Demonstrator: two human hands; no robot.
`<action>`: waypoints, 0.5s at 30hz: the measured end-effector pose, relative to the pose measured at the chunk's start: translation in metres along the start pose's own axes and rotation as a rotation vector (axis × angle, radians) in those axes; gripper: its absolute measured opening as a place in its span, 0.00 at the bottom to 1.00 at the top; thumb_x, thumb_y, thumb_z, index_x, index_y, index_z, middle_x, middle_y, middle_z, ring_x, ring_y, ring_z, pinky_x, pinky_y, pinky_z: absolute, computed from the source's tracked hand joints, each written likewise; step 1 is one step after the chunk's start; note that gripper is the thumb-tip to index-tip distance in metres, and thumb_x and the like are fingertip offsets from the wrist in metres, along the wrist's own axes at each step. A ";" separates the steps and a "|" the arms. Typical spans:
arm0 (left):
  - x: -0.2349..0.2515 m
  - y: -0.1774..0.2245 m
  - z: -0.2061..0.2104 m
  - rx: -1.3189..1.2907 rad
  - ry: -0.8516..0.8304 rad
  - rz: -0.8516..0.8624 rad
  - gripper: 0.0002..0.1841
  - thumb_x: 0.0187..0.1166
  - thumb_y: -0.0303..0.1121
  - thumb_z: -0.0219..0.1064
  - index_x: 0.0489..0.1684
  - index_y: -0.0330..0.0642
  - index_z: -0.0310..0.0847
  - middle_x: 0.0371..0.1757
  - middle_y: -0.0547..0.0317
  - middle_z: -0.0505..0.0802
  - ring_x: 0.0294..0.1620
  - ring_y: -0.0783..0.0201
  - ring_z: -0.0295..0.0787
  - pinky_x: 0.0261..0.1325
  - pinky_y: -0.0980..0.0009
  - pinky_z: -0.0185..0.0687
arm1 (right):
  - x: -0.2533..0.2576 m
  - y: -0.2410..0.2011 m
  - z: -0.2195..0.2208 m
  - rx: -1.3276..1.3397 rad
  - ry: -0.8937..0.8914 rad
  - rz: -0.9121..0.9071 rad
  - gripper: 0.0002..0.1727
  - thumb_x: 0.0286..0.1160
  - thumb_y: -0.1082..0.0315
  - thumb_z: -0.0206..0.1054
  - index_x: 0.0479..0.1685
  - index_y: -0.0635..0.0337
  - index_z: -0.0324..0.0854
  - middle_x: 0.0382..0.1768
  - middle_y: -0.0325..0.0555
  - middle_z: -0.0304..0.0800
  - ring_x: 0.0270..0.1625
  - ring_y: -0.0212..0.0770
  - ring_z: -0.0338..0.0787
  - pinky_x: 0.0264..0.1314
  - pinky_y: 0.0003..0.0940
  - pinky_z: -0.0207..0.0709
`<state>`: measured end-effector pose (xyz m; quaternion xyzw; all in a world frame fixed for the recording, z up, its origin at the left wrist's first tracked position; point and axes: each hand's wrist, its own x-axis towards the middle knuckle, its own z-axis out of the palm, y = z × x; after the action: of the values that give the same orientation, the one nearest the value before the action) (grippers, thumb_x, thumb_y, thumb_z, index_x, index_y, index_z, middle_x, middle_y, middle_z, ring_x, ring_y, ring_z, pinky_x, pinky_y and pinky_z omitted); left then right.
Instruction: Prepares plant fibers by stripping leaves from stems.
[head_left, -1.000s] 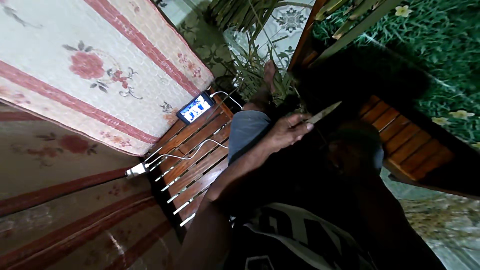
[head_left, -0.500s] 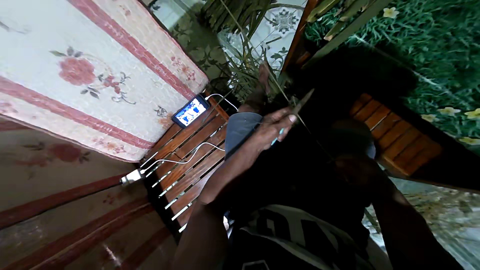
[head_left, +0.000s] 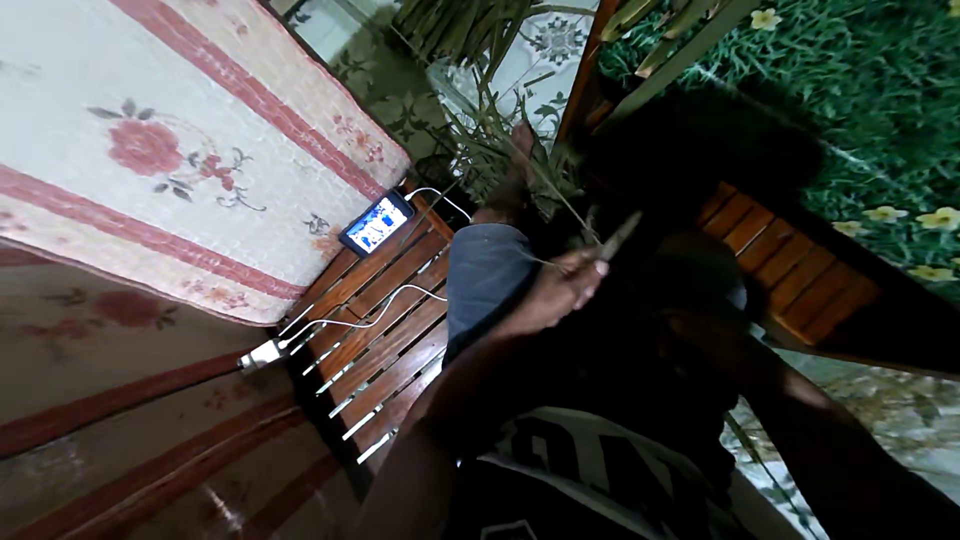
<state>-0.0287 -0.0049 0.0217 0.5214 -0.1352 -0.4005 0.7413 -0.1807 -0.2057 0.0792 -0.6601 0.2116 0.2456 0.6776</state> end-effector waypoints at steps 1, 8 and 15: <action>-0.004 -0.003 0.010 0.056 -0.044 0.015 0.14 0.88 0.28 0.58 0.66 0.33 0.80 0.21 0.66 0.81 0.17 0.75 0.74 0.22 0.79 0.73 | 0.004 -0.006 0.008 0.079 0.007 -0.014 0.21 0.89 0.57 0.45 0.62 0.57 0.80 0.27 0.32 0.84 0.20 0.26 0.80 0.20 0.20 0.77; -0.012 0.000 0.018 0.038 -0.117 0.032 0.12 0.88 0.27 0.57 0.61 0.33 0.82 0.20 0.64 0.80 0.16 0.74 0.72 0.20 0.79 0.69 | 0.030 0.004 0.028 0.211 0.120 -0.160 0.16 0.87 0.63 0.47 0.47 0.53 0.82 0.13 0.23 0.71 0.11 0.21 0.66 0.12 0.16 0.64; 0.010 0.019 -0.005 -0.129 0.089 -0.101 0.18 0.90 0.30 0.56 0.75 0.38 0.75 0.19 0.65 0.78 0.14 0.75 0.71 0.20 0.80 0.72 | 0.022 0.004 0.033 -0.227 0.265 -0.269 0.16 0.85 0.65 0.54 0.52 0.65 0.85 0.21 0.28 0.76 0.19 0.20 0.72 0.23 0.17 0.70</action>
<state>-0.0110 -0.0062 0.0345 0.4959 -0.0492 -0.4217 0.7575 -0.1665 -0.1719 0.0639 -0.7809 0.1799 0.0863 0.5919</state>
